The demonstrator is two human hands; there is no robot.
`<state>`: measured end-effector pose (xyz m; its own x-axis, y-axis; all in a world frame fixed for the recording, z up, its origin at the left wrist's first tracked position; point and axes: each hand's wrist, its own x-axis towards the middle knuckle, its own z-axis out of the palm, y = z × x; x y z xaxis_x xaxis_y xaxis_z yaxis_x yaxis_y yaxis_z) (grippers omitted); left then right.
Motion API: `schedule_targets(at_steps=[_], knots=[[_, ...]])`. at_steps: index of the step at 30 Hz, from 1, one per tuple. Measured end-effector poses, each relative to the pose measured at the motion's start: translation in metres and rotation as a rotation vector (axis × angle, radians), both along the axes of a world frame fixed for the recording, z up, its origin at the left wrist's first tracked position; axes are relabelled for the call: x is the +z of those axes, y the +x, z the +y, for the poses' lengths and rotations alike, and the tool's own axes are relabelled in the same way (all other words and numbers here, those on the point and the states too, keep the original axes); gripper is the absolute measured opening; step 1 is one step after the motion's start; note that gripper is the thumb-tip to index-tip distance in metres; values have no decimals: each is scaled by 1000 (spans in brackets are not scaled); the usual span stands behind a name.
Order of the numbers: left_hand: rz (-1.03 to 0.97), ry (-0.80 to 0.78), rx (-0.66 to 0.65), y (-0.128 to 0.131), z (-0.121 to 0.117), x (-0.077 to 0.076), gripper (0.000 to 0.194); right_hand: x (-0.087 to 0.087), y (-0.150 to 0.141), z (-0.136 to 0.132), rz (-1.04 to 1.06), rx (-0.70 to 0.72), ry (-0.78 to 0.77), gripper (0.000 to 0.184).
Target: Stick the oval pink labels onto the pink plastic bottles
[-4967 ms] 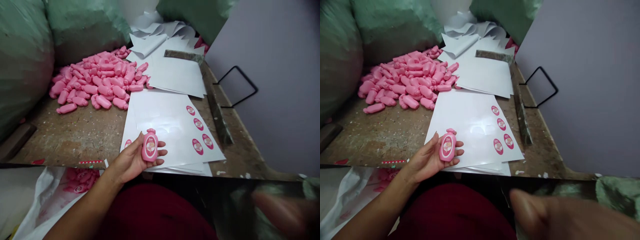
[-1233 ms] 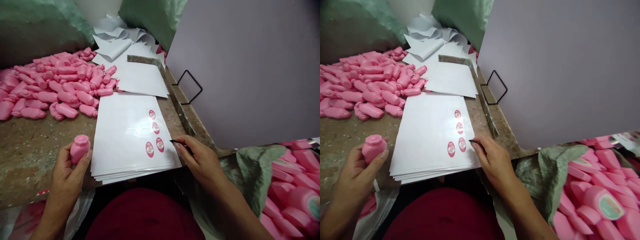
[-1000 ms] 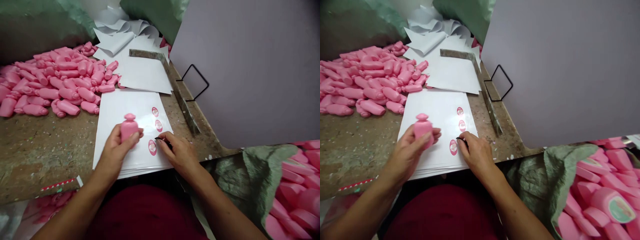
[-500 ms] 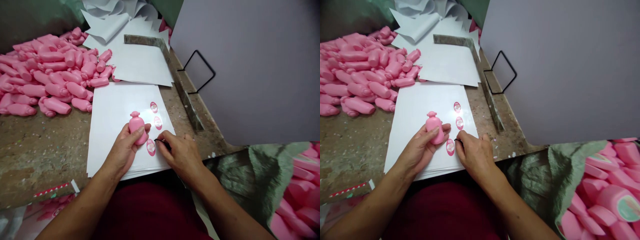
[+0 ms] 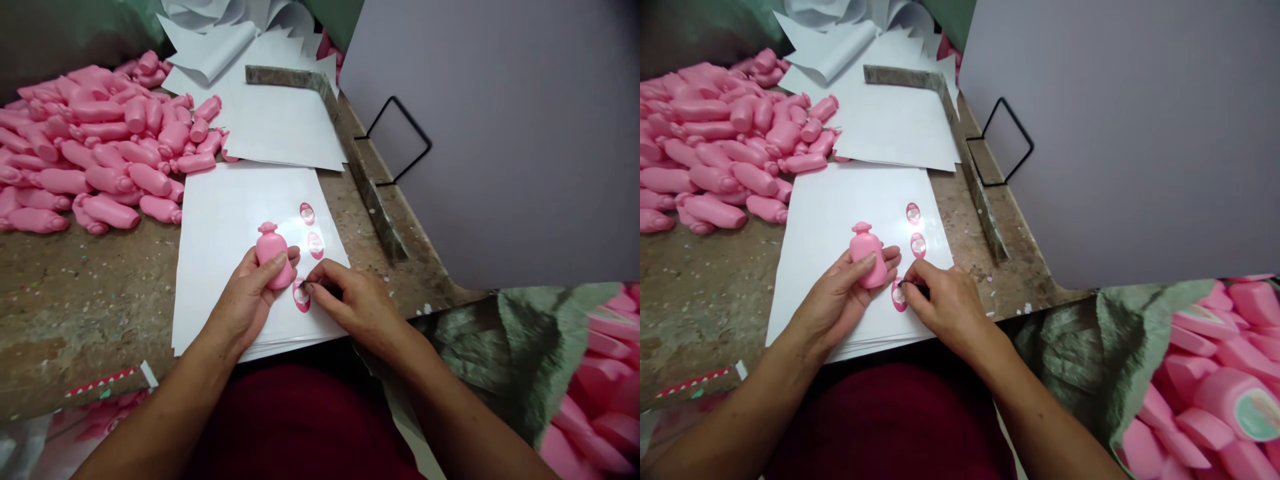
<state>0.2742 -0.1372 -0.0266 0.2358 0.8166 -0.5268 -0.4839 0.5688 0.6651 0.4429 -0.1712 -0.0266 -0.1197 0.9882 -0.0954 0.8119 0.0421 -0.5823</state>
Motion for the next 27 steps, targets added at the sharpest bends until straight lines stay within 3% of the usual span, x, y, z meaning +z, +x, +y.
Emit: schedule_targets(at_steps=[6, 15, 18, 23, 27], knots=[[-52, -43, 49, 1, 3, 2, 40, -4, 6, -3, -161, 3, 118, 15], [-30, 4, 61, 1, 0, 0, 26, -5, -1, 3, -179, 5, 74, 24], [-27, 31, 57, 1, 0, 0, 27, -6, 1, 7, 16, -65, 4, 28], [19, 38, 34, 1, 1, -2, 21, 3, 13, 3, 652, -197, -148, 34], [37, 70, 4, 0, -2, 1, 20, 19, 14, -3, 701, -285, -61, 28]])
